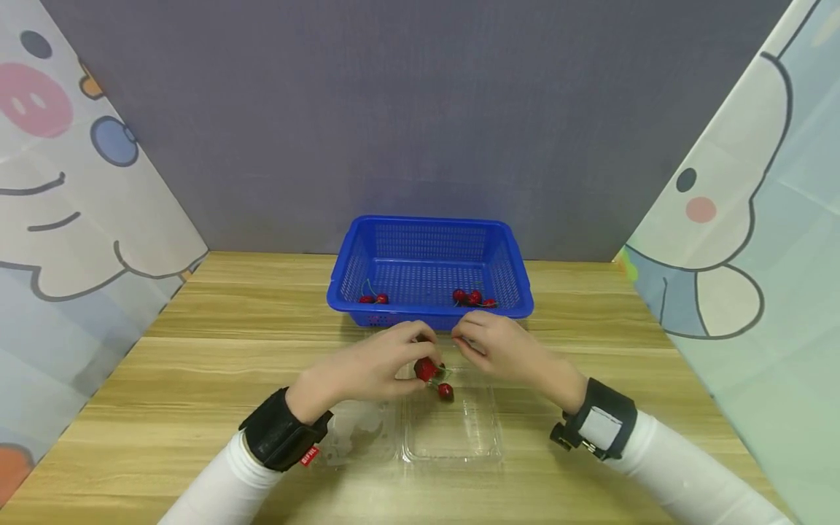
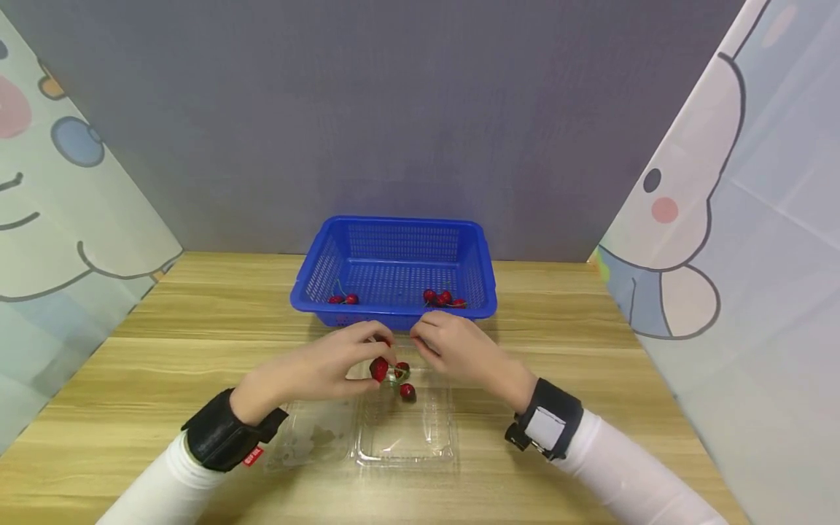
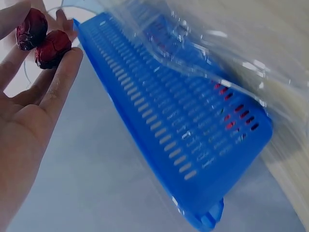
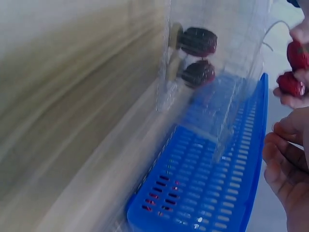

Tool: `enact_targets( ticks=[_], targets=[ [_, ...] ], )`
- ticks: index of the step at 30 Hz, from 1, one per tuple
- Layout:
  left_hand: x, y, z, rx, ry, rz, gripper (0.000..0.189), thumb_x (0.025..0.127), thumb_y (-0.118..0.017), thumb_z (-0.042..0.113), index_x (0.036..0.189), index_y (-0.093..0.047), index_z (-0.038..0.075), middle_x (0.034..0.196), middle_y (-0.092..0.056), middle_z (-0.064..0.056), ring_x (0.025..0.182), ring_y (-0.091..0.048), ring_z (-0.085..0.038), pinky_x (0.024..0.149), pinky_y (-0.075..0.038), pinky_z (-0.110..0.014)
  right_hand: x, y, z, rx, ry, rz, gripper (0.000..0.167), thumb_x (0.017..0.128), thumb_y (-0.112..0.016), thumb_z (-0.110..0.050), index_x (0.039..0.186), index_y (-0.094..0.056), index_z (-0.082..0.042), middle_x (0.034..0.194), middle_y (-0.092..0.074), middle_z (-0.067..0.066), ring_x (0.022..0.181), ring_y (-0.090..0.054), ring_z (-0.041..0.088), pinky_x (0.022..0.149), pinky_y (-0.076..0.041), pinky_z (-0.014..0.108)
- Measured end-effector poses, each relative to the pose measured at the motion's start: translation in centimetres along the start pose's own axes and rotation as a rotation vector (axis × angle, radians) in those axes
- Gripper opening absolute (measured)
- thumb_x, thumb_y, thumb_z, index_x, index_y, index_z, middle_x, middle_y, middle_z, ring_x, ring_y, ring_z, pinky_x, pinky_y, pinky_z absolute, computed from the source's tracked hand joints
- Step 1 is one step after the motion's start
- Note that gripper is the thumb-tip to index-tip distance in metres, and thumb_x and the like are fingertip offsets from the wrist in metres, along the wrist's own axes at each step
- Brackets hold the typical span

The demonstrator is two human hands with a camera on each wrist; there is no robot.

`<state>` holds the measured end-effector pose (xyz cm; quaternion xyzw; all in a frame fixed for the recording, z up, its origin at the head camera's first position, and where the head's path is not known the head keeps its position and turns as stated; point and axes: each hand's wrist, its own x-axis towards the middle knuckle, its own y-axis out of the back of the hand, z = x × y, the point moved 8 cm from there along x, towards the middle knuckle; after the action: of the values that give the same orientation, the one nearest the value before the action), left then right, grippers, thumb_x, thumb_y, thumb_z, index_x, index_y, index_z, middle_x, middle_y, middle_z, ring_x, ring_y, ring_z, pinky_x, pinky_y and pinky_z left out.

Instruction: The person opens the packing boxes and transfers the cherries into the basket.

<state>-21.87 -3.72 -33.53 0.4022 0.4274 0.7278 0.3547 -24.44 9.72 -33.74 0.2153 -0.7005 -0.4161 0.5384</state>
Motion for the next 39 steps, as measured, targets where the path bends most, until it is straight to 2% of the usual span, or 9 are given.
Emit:
enact_targets(
  ticks=[5, 10, 15, 21, 28, 32, 39],
  targets=[
    [-0.2, 0.7, -0.4, 0.025, 0.009, 0.021, 0.024, 0.092, -0.078, 0.014, 0.114, -0.068, 0.012, 0.121, -0.057, -0.005, 0.111, -0.056, -0.019, 0.094, -0.049, -0.031, -0.2, -1.0, -1.2, 0.032, 0.054, -0.069, 0.013, 0.087, -0.077, 0.001, 0.098, -0.072, -0.004, 0.093, -0.067, 0.001, 0.081, -0.064, 0.012, 0.072, -0.055, 0.022],
    [-0.4, 0.7, -0.6, 0.031, 0.013, 0.036, 0.025, 0.093, -0.078, 0.015, 0.115, -0.068, 0.010, 0.121, -0.057, -0.006, 0.110, -0.056, -0.020, 0.094, -0.050, -0.032, -0.3, -2.2, -2.1, -0.048, 0.057, -0.170, 0.008, 0.090, -0.076, -0.004, 0.094, -0.070, -0.007, 0.090, -0.064, 0.000, 0.079, -0.060, 0.011, 0.068, -0.053, 0.022],
    [-0.8, 1.0, -1.4, 0.019, 0.047, 0.086, 0.025, 0.092, -0.078, 0.015, 0.114, -0.069, 0.010, 0.121, -0.057, -0.006, 0.110, -0.057, -0.019, 0.093, -0.051, -0.033, -0.4, -3.4, -2.9, -0.110, 0.040, -0.278, 0.009, 0.092, -0.078, -0.017, 0.095, -0.072, -0.011, 0.090, -0.062, -0.003, 0.079, -0.059, 0.010, 0.065, -0.053, 0.022],
    [-0.8, 1.8, -2.1, 0.029, 0.087, 0.136, 0.022, 0.092, -0.079, 0.016, 0.110, -0.067, 0.012, 0.120, -0.057, -0.007, 0.108, -0.058, -0.021, 0.091, -0.052, -0.034, -0.9, -4.9, -3.4, -0.150, 0.037, -0.401, 0.027, 0.094, -0.076, -0.034, 0.109, -0.071, -0.012, 0.104, -0.064, 0.000, 0.090, -0.061, 0.011, 0.070, -0.055, 0.022],
    [-0.7, 2.5, -3.7, -0.005, 0.204, 0.177, 0.025, 0.092, -0.080, 0.015, 0.114, -0.069, 0.010, 0.123, -0.057, -0.008, 0.107, -0.060, -0.020, 0.087, -0.054, -0.034, -1.6, -6.3, -3.3, -0.184, -0.007, -0.555, 0.053, 0.094, -0.072, -0.049, 0.132, -0.065, -0.013, 0.127, -0.062, 0.004, 0.115, -0.059, 0.019, 0.093, -0.054, 0.035],
    [-0.9, 2.7, -4.3, -0.033, 0.249, 0.187, 0.025, 0.092, -0.079, 0.012, 0.114, -0.069, 0.009, 0.123, -0.057, -0.008, 0.105, -0.061, -0.020, 0.086, -0.055, -0.034, -1.7, -6.6, -3.5, -0.170, -0.011, -0.579, 0.057, 0.095, -0.071, -0.050, 0.137, -0.063, -0.012, 0.134, -0.059, 0.006, 0.124, -0.056, 0.021, 0.097, -0.053, 0.037],
    [-1.0, 3.2, -5.7, -0.027, 0.308, 0.220, 0.024, 0.092, -0.078, 0.011, 0.114, -0.069, 0.009, 0.123, -0.058, -0.009, 0.105, -0.060, -0.022, 0.083, -0.054, -0.036, -1.6, -6.7, -3.7, -0.158, -0.015, -0.590, 0.047, 0.094, -0.075, -0.045, 0.128, -0.066, -0.014, 0.135, -0.059, 0.007, 0.124, -0.055, 0.022, 0.096, -0.054, 0.038]
  ],
)
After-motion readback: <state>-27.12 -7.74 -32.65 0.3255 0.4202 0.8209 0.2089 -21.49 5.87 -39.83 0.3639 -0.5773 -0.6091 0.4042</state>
